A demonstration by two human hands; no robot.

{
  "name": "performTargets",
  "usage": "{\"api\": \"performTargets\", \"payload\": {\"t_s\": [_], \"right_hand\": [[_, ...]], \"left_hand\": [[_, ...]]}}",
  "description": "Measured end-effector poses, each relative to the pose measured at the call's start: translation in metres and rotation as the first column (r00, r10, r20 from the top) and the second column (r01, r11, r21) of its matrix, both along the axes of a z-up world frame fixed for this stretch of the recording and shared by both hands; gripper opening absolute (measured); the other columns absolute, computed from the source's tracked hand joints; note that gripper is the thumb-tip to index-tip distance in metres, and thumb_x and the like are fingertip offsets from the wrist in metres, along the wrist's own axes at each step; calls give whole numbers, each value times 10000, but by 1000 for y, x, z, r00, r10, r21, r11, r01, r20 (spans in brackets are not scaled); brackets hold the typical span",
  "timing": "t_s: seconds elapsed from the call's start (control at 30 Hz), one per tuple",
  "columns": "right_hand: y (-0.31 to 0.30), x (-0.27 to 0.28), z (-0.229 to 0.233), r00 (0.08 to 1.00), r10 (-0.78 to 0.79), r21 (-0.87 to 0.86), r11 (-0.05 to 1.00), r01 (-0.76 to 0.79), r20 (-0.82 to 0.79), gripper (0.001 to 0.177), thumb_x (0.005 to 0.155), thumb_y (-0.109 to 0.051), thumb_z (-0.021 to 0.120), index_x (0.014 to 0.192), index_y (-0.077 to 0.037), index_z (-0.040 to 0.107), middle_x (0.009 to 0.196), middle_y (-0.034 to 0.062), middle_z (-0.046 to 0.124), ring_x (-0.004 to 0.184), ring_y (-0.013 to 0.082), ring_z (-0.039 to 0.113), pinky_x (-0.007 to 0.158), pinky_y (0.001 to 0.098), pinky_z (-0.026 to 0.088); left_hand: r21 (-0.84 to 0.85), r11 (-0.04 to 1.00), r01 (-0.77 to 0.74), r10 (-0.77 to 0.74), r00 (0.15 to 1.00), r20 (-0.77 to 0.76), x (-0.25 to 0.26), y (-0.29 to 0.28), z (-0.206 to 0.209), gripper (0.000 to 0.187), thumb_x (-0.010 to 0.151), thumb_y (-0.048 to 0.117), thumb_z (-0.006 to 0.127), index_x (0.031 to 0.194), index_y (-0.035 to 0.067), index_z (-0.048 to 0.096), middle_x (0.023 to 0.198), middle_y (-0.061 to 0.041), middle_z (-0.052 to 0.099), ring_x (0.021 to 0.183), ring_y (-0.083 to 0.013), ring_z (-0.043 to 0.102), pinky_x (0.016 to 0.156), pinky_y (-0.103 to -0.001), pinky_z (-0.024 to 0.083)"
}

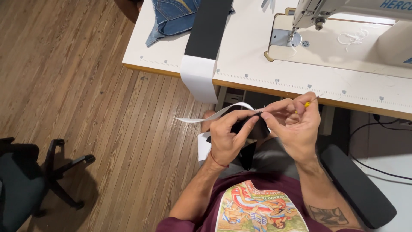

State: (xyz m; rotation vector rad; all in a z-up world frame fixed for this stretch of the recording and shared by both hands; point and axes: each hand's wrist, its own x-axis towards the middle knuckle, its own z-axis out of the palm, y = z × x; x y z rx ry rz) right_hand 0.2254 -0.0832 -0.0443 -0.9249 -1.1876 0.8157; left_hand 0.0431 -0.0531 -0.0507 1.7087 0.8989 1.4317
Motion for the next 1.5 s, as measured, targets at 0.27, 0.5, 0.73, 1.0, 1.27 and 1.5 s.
{"api": "performTargets", "payload": {"t_s": [0.27,0.5,0.73,1.0,1.27,1.5], "right_hand": [[0,-8,-6,994,-17,-23,1000,14,-111,650,1073,98,812,1130,-179,227,1004,236,808,726,75,644,582,176,579],[-3,1,16,1000,-11,42,999,11,-4,670,1025,98,854,1111,-167,245,976,265,814,610,104,605,533,190,550],[10,21,-11,949,233,-34,969,-246,-213,666,943,62,901,1117,-175,305,944,198,799,705,100,704,635,230,658],[-35,20,27,997,-23,17,1000,22,79,618,1227,-718,411,1079,-117,398,820,-24,324,725,109,288,700,333,222],[-84,13,68,609,-410,372,907,196,679,416,1106,-248,609,806,0,755,627,72,453,511,239,371,517,386,319],[-65,26,72,507,-316,303,946,111,802,527,1133,-247,598,658,-63,464,643,85,371,542,299,337,534,476,232]], "left_hand": [[177,979,-103,114,992,-52,-1,-2,0,91,1040,171,914,1118,129,892,931,-59,853,839,-299,821,805,-396,683],[377,919,-115,153,986,-73,-3,-6,33,117,1145,197,830,1122,86,803,1733,-152,580,1512,-382,661,1237,-459,576],[175,973,149,-192,946,262,17,-9,11,139,1059,95,892,965,65,795,1234,-133,901,924,-249,763,891,-362,618],[102,990,97,-122,952,281,24,-16,7,135,1094,148,842,1040,89,732,1201,-191,853,1064,-282,795,991,-383,599],[163,985,47,-63,994,89,25,-23,31,91,1153,142,782,1124,108,702,1159,-105,871,984,-244,823,972,-380,527],[137,979,151,-149,988,-29,28,-26,37,59,1204,160,730,1244,117,723,1212,-45,858,1022,-218,782,1048,-417,461]]}}
